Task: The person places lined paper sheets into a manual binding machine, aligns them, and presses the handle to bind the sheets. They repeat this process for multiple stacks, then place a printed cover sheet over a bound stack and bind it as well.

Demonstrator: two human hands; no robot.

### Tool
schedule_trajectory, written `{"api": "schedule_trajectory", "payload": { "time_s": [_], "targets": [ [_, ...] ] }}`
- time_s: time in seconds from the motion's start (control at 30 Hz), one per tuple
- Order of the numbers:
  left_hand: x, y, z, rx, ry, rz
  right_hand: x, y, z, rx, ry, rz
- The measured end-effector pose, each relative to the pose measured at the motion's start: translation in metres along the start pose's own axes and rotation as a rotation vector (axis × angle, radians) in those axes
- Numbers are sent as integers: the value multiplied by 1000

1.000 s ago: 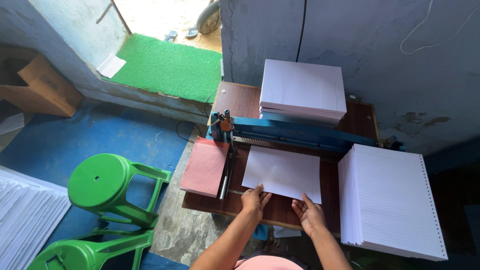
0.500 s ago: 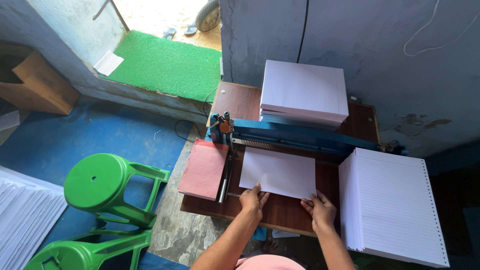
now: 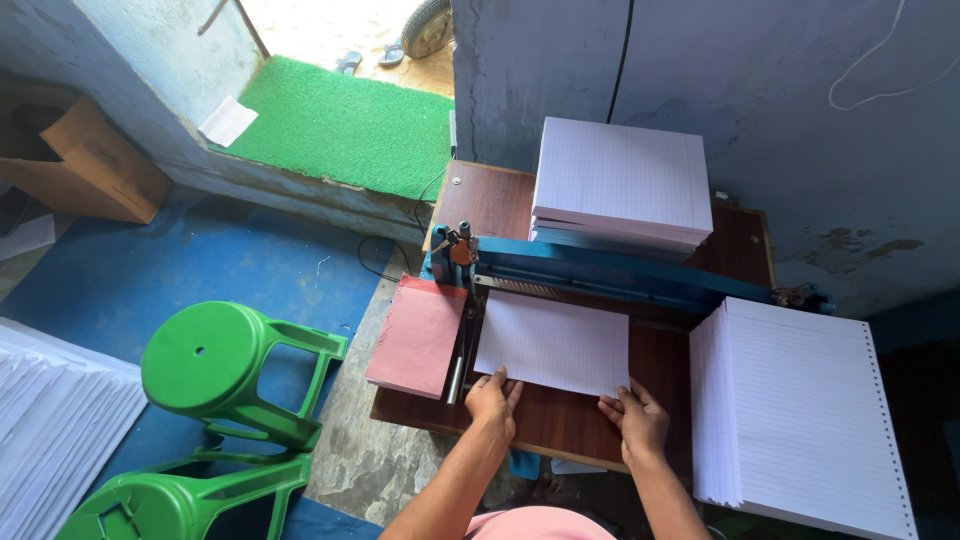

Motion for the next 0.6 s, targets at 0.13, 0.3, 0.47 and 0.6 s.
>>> {"api": "schedule_trajectory", "payload": {
  "time_s": [0.13, 0.3, 0.47, 0.6],
  "targets": [
    [0, 6, -1, -6, 23, 17, -3, 1, 6, -19, -8, -4],
    [3, 6, -1, 2, 36, 4, -3, 1, 8, -24, -1, 1],
    [3, 5, 6, -21, 67, -69, -1, 3, 6, -36, -19, -24],
    [-10, 7, 14, -95, 40, -150, 1, 8, 5, -25, -17, -38]
  ]
}}
Point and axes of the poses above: each hand's wrist, its own x-axis towards the middle knuckle, its own z-axis out of the palm, y = z × x, the point moved 3 cm from there along x, towards the middle knuckle
